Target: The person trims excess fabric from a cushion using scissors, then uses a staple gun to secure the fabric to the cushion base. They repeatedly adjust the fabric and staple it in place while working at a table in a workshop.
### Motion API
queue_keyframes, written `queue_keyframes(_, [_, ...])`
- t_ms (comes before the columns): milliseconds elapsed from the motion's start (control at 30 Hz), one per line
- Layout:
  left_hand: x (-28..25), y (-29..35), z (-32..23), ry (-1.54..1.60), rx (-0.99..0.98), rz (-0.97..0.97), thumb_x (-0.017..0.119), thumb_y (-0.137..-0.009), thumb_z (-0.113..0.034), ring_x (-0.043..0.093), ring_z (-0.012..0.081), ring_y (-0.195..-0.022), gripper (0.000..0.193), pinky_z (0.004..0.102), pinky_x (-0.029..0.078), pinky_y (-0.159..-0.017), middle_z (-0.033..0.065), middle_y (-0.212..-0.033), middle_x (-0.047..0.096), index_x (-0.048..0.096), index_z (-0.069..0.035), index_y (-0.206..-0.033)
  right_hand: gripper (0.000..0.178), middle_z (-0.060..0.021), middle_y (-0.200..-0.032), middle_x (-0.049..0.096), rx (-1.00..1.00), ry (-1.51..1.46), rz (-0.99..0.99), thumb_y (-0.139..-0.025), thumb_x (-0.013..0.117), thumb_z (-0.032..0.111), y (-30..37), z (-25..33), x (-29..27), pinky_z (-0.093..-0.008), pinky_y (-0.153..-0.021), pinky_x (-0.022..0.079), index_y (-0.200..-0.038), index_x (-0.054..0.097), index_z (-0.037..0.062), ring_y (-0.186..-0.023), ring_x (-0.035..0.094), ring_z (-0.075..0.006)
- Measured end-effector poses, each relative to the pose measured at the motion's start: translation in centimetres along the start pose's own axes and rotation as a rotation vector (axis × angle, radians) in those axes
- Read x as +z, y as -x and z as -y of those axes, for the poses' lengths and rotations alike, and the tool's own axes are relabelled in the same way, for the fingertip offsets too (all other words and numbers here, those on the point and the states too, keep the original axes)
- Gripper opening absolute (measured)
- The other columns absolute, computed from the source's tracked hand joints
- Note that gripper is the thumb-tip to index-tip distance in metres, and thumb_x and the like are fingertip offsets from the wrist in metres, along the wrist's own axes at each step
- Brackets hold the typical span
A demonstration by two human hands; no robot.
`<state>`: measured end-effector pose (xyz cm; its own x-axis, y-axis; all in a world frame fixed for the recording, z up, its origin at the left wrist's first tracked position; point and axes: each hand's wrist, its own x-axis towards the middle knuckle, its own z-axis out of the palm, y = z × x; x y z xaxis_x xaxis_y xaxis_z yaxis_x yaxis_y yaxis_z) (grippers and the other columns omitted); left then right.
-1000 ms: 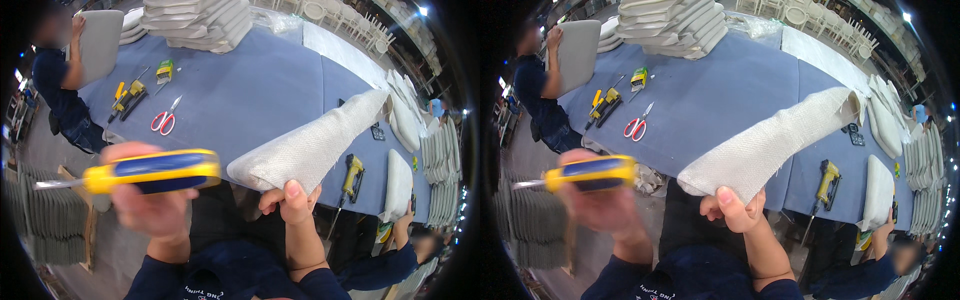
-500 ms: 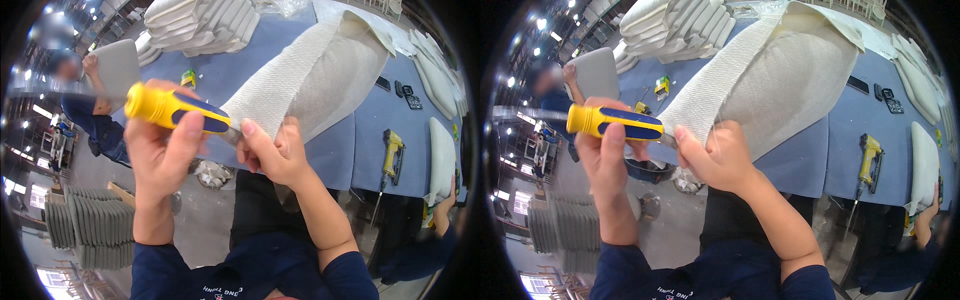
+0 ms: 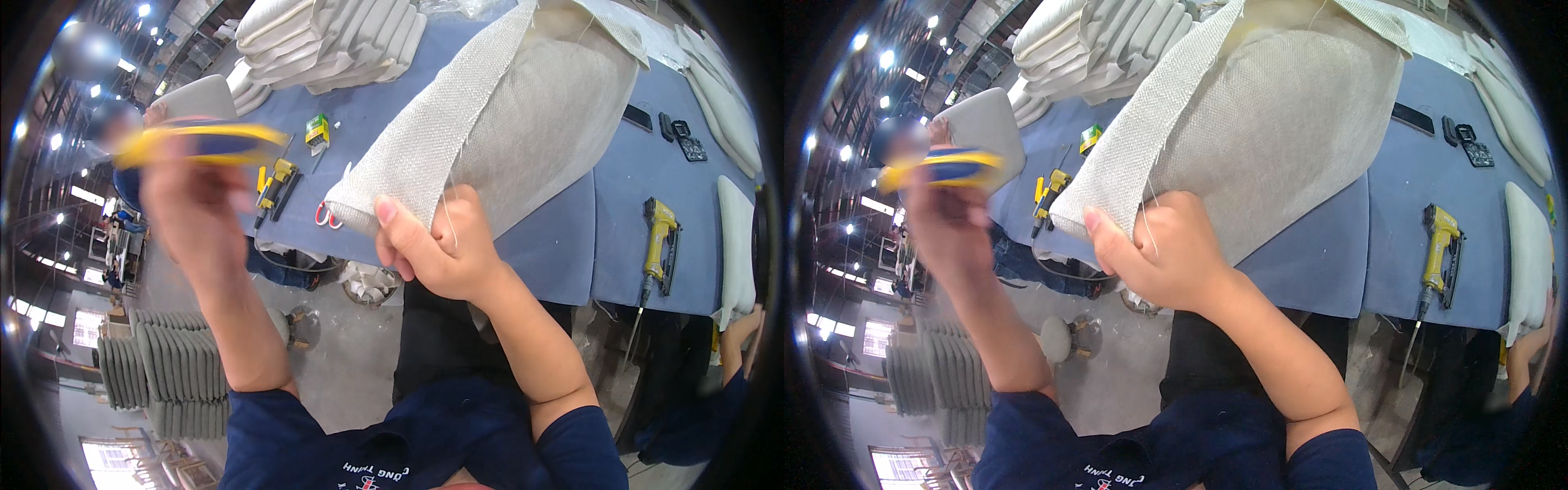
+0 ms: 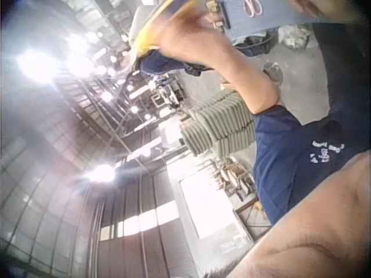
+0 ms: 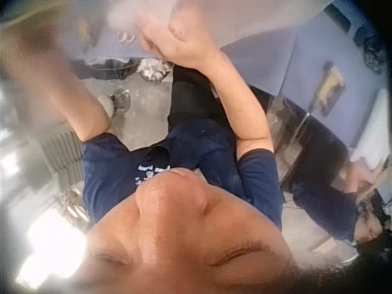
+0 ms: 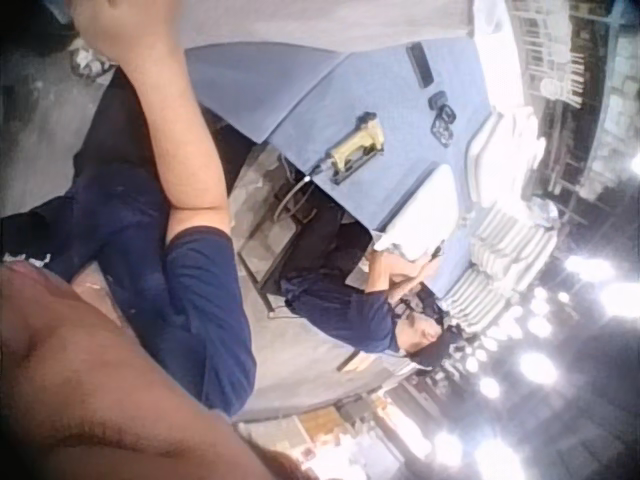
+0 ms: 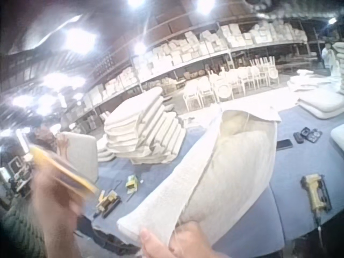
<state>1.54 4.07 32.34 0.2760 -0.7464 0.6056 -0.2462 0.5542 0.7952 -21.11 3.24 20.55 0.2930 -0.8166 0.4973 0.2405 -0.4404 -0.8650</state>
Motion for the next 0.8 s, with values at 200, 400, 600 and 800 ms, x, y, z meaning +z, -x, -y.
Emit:
queue_keyframes(200, [-0.3, -1.4, 0.0, 0.267, -0.042, 0.140, 0.058, -0.115, -0.032, 0.065, 0.0144, -0.053, 0.037, 0.0248, 0.046, -0.043, 0.0091, -0.081, 0.072, 0.068, 0.003, -0.119, 0.037, -0.0076, -0.060, 0.068, -0.028, -0.051, -0.018, -0.104, 0.067, 0.018, 0.4, 0.3, -0.3, -0.0408, -0.056, 0.051, -0.070, 0.072, 0.0044, -0.052, 0.066, -0.0274])
queue_keyframes(400, [1.6, -1.2, -0.2, -0.048, -0.184, 0.275, 0.058, -0.114, -0.040, 0.063, 0.0119, -0.054, 0.045, 0.0241, 0.048, -0.046, 0.0075, -0.084, 0.071, 0.066, 0.004, -0.120, 0.036, -0.0070, -0.061, 0.069, -0.021, -0.064, -0.030, -0.104, 0.067, 0.018, 0.5, 0.0, -0.4, -0.0407, -0.057, 0.052, -0.072, 0.073, 0.0041, -0.053, 0.067, -0.0289])
queue_keyframes(600, [1.8, 0.8, 0.6, -0.185, -0.326, 0.380, 0.058, -0.114, -0.040, 0.063, 0.0097, -0.059, 0.040, 0.0224, 0.045, -0.051, 0.0088, -0.084, 0.075, 0.069, -0.001, -0.113, 0.037, -0.0043, -0.061, 0.066, -0.159, -0.024, -0.024, -0.108, 0.061, 0.016, 1.1, -0.5, 0.3, -0.0314, -0.050, 0.045, -0.074, 0.069, 0.0022, -0.048, 0.058, -0.0145])
queue_keyframes(800, [3.8, 3.3, 3.3, 0.042, -0.245, 0.223, 0.057, -0.115, -0.037, 0.063, 0.0097, -0.058, 0.036, 0.0232, 0.045, -0.049, 0.0079, -0.078, 0.071, 0.067, -0.003, -0.109, 0.035, -0.0049, -0.062, 0.067, -0.026, -0.111, -0.028, -0.109, 0.060, 0.017, 1.7, -0.2, -0.3, -0.0311, -0.051, 0.047, -0.079, 0.070, 0.0018, -0.051, 0.060, -0.0141])
